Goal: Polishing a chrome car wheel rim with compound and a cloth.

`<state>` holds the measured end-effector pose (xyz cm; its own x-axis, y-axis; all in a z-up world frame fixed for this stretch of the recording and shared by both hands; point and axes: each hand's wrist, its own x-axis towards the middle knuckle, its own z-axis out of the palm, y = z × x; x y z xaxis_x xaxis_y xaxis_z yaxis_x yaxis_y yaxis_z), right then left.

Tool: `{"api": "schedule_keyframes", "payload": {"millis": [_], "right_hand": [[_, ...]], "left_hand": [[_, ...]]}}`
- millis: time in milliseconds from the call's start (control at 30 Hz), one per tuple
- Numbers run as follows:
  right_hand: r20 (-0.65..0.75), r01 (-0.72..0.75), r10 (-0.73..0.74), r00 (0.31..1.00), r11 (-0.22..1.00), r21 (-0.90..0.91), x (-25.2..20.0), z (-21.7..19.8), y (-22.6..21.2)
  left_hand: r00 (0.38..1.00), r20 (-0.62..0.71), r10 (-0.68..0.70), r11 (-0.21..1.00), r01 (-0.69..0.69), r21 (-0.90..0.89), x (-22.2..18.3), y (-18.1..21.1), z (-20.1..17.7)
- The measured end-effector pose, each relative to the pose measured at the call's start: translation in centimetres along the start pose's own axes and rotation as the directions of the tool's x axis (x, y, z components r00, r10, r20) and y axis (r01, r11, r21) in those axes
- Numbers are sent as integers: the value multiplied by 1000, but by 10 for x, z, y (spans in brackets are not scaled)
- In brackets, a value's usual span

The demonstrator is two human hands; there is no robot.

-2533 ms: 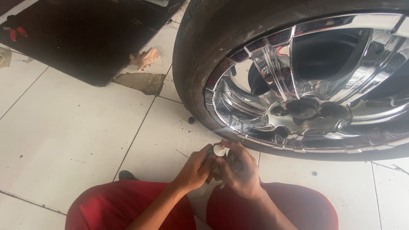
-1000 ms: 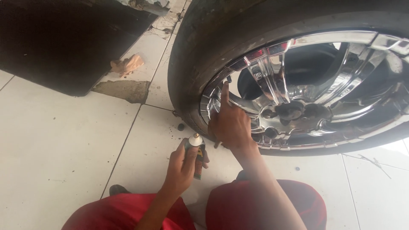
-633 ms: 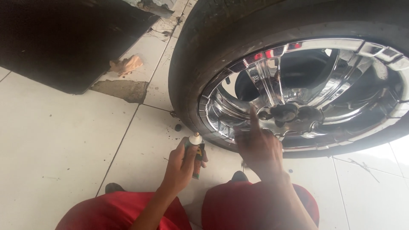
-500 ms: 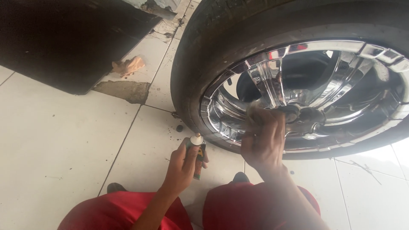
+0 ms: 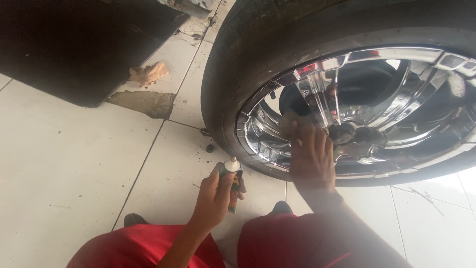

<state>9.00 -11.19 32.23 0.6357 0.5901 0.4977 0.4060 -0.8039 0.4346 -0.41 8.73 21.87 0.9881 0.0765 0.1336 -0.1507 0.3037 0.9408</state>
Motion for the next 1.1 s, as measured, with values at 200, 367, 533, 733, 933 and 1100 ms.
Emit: {"api": "schedule_keyframes", "payload": {"millis": [200, 367, 533, 733, 933, 1100], "right_hand": [[51, -59, 47, 998, 958, 281, -2, -3, 8], [-136, -7, 32, 990, 984, 181, 4, 12, -17], [-91, -5, 34, 995, 954, 299, 26, 48, -24], [-172, 26, 30, 985, 948, 317, 50, 61, -36], [61, -76, 55, 997, 892, 445, 5, 45, 2], [-54, 71, -58, 997, 955, 289, -10, 24, 9]], "left_hand": [[999, 12, -37, 999, 37, 5, 4, -1, 3], [998, 7, -65, 996, 65, -58, 12, -9, 4], [995, -12, -101, 994, 100, -51, 28, -25, 11], [996, -52, -78, 997, 78, -2, 38, -32, 28], [992, -87, -87, 989, 96, 115, 16, -50, 17], [989, -139, -49, 995, 60, 75, 17, -40, 10]]}}
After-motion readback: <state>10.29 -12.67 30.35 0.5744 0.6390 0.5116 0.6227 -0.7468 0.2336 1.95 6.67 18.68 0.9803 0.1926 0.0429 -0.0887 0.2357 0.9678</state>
